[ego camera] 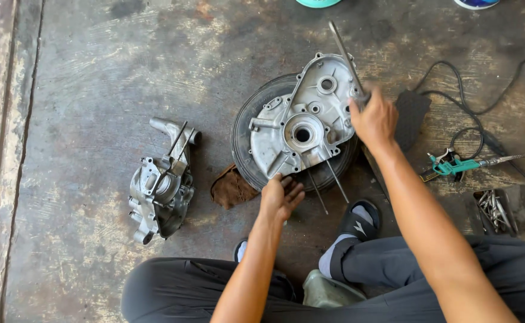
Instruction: The person sits on the floor and uses a metal file to smooth the surface of a silver engine casing resting on a tire. They repeatedly file different sections of the casing and occasionally wipe the surface with their hand.
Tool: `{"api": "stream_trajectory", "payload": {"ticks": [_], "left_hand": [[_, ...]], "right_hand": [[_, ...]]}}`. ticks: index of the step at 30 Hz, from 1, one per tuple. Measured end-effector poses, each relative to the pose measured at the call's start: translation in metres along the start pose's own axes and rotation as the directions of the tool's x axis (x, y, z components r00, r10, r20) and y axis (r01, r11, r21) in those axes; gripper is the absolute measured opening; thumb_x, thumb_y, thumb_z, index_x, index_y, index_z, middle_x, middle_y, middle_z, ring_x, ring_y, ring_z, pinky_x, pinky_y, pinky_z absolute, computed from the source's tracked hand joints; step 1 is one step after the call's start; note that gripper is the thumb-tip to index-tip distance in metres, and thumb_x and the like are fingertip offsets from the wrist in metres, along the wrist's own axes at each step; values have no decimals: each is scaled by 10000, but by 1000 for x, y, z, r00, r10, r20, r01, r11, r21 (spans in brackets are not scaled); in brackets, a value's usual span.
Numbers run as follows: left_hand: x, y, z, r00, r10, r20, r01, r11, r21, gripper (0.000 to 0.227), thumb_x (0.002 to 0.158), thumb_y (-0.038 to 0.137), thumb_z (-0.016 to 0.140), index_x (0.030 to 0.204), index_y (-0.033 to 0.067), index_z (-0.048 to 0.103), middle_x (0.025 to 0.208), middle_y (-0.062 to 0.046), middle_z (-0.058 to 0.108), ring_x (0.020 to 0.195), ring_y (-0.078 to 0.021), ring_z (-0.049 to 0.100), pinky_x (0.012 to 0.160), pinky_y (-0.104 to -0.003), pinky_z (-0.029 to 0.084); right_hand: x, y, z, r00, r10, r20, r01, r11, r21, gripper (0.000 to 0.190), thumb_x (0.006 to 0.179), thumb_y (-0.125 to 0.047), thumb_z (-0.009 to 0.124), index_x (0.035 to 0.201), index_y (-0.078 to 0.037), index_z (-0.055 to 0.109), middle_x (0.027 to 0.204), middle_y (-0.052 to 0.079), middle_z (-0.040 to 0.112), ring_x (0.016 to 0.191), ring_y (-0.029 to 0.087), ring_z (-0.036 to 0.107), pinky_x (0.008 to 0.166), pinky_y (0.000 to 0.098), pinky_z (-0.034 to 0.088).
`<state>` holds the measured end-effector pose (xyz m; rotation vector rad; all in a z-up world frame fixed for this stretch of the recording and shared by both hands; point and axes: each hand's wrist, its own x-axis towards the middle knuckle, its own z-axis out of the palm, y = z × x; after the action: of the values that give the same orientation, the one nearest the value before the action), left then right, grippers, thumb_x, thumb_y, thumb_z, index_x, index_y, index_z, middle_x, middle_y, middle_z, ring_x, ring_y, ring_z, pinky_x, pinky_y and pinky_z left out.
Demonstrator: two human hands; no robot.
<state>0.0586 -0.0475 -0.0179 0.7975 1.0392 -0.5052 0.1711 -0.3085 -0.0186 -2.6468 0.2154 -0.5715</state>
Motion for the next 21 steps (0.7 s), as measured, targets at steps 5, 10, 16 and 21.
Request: {"api": "stream_trajectory", "payload": {"ticks": [5, 10, 16, 21], "left_hand": [[-17, 32, -13, 945, 327, -22, -243, 744, 622, 503, 930, 436, 607, 1001, -51, 709, 905, -244, 683, 848, -329, 675, 672, -459, 557], [-8, 71, -5, 428, 829, 359, -575, -56, 816, 408, 940, 414, 621, 1210, 111, 648, 1258, -225, 576, 1169, -466, 598, 931, -581, 525], [6, 71, -1, 653, 500, 569, -492, -291, 821, 810, 934, 585, 587, 1615, 287, 265, 1669, -200, 115, 1497, -456, 227, 1165, -641, 233], [17, 65, -7, 648, 545, 532, -517, -198, 832, 878, 892, 596, 645, 1614, 277, 262, 1636, -205, 213, 1498, -440, 248, 1198, -608, 197]], "right_hand": [[-29, 9, 15, 996, 84, 13, -84, 996, -13, 468, 863, -337, 779, 1227, -89, 620, 906, 188, 731, 830, 449, 717, 699, 587, 565], [-37, -5, -5, 998, 69, -6, -69, 997, -32, 544, 883, -321, 733, 1322, -53, 555, 941, 223, 720, 852, 478, 705, 715, 628, 551], [-82, -30, -78, 982, -189, 23, 191, 975, -114, 431, 922, -276, 729, 1220, 0, 586, 921, 190, 704, 948, 395, 684, 766, 490, 579], [-123, -75, -141, 954, 103, 283, -159, 971, 181, 500, 949, -264, 657, 1405, -173, 473, 1049, 241, 719, 976, 510, 660, 781, 616, 522]]}}
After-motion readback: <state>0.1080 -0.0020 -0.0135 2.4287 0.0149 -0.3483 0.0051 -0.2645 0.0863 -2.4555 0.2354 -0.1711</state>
